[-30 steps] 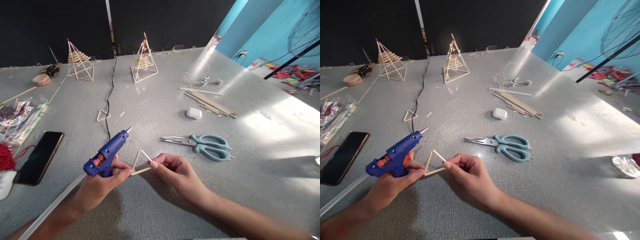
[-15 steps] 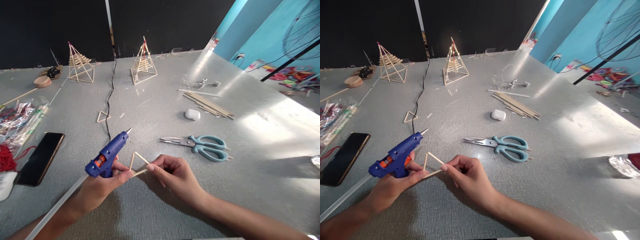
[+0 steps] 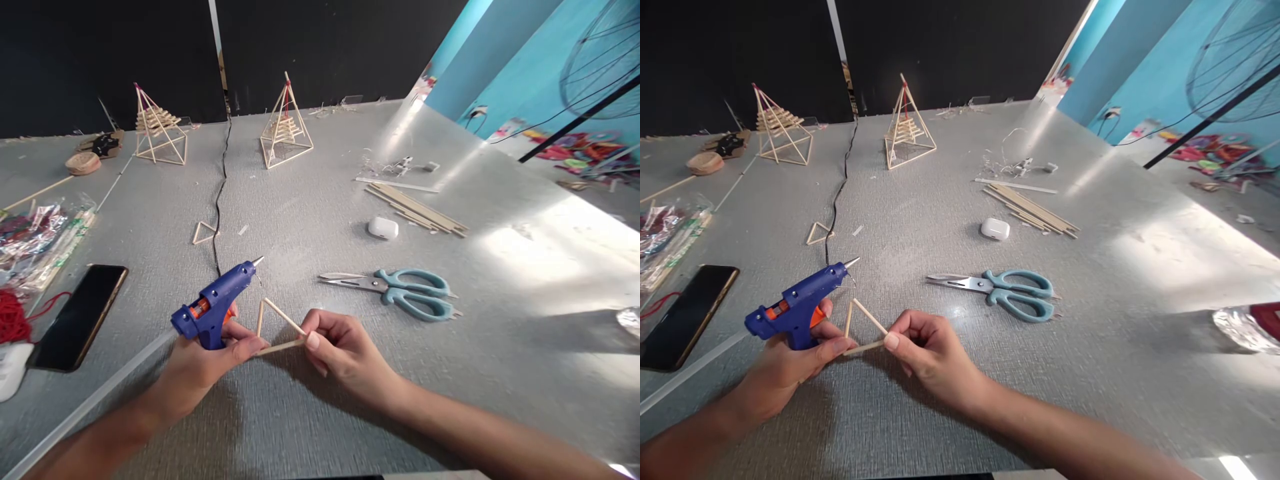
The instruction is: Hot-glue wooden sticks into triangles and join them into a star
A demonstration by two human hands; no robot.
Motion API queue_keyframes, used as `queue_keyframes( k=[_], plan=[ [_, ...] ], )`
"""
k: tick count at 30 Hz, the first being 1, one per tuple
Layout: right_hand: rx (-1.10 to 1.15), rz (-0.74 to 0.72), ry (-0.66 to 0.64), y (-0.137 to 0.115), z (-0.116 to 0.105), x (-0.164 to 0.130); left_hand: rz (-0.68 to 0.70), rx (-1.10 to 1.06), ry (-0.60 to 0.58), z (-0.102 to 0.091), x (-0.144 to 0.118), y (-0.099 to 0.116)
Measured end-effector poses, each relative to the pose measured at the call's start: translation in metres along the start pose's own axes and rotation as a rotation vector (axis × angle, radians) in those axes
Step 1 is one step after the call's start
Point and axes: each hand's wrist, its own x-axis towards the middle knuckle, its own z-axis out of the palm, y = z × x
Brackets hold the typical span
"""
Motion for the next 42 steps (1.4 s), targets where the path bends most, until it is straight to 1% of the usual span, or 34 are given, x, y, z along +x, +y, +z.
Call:
queue_keyframes(
  k=[3, 5, 8, 11, 13, 17, 21, 23, 26, 31, 34, 37, 42],
  plan=[
    [0.093, 0.032, -0.117, 0.003, 0.001, 0.0, -0.076, -0.092, -0.063, 0.0, 0.001, 0.005],
    [0.126, 0.044, -0.179, 0.005, 0.001, 0.0, -0.104, -0.139, -0.093, 0.0, 0.002, 0.008],
    [0.135, 0.025, -0.209, 0.006, 0.0, -0.001, -0.122, -0.187, -0.115, 0.0, 0.002, 0.008],
    [0.14, -0.013, -0.189, 0.005, -0.003, -0.002, -0.128, -0.224, -0.105, -0.001, 0.002, 0.005],
    [0.133, -0.027, -0.136, 0.004, -0.004, -0.003, -0.149, -0.253, -0.089, -0.002, 0.001, 0.002],
    [0.078, 0.039, 0.001, 0.001, -0.006, -0.006, -0.212, -0.304, -0.075, -0.003, -0.001, -0.003],
    [0.083, 0.082, 0.008, -0.004, -0.005, -0.008, -0.331, -0.314, -0.059, -0.004, -0.001, -0.004],
    [0.082, 0.082, 0.019, -0.005, -0.003, -0.008, -0.356, -0.32, -0.042, -0.004, -0.001, -0.003],
    [0.068, 0.084, 0.042, -0.004, -0.003, -0.007, -0.297, -0.262, -0.029, -0.004, 0.0, 0.0],
    [0.032, 0.09, 0.056, -0.001, -0.005, -0.006, -0.188, -0.13, -0.074, -0.008, -0.001, 0.002],
    [-0.002, 0.086, 0.067, 0.0, -0.005, -0.005, -0.178, -0.1, -0.098, -0.01, -0.003, 0.002],
    [-0.022, 0.069, 0.049, 0.0, -0.005, -0.005, -0.196, -0.102, -0.133, -0.009, -0.005, 0.003],
    [-0.026, -0.023, 0.027, 0.003, -0.004, -0.008, -0.185, -0.163, -0.007, -0.003, -0.008, 0.007]
  ],
)
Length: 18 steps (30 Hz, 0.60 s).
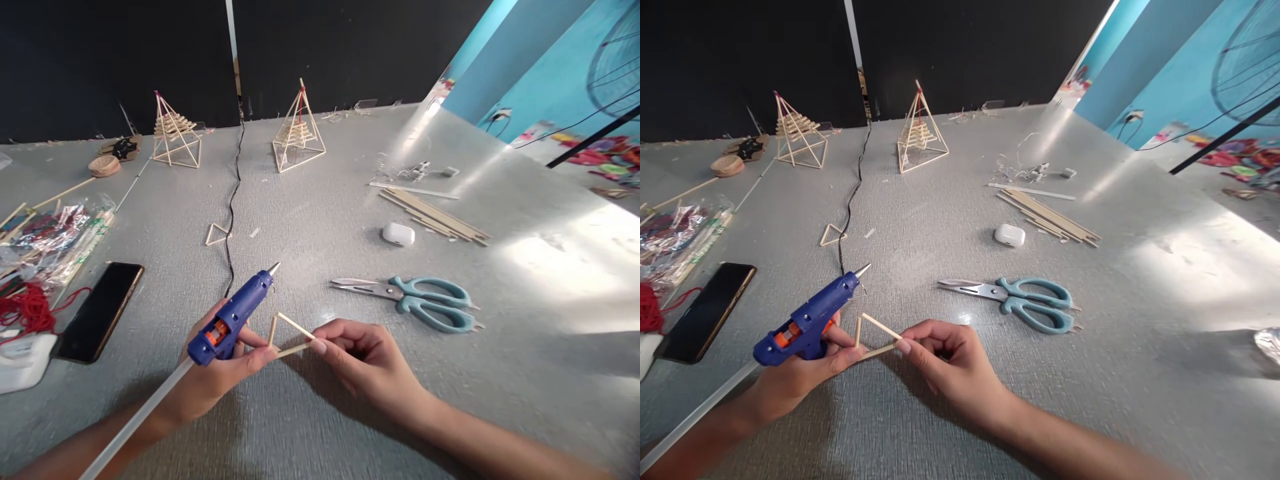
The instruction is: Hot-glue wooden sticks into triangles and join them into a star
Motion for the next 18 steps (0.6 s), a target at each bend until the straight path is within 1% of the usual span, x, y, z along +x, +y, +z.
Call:
queue_keyframes(
  k=[1, 5, 10, 12, 13, 14, 15, 17, 18],
  plan=[
    [-0.012, -0.017, -0.001, 0.001, 0.0, -0.001, 0.004, -0.011, 0.0, 0.001, 0.0, 0.0],
    [-0.041, -0.054, 0.003, 0.004, -0.002, -0.002, 0.0, -0.031, -0.061, 0.001, -0.001, 0.001],
    [-0.003, -0.006, -0.01, 0.003, 0.0, 0.0, -0.055, -0.089, -0.114, -0.002, -0.001, 0.001],
    [-0.049, -0.032, -0.014, 0.003, 0.001, 0.001, -0.084, -0.126, -0.139, -0.002, -0.001, 0.003],
    [-0.115, -0.088, -0.001, 0.003, 0.001, 0.002, -0.092, -0.14, -0.149, -0.002, 0.0, 0.003],
    [-0.212, -0.184, 0.027, 0.003, 0.0, 0.002, -0.09, -0.153, -0.152, -0.002, 0.0, 0.004],
    [-0.338, -0.323, 0.06, 0.003, -0.002, 0.001, -0.083, -0.167, -0.155, -0.002, 0.0, 0.005],
    [-0.636, -0.69, 0.104, 0.0, -0.009, -0.001, -0.064, -0.195, -0.157, -0.002, 0.001, 0.007],
    [-0.784, -0.889, 0.09, -0.002, -0.014, -0.003, -0.06, -0.211, -0.157, -0.002, 0.001, 0.008]
  ],
)
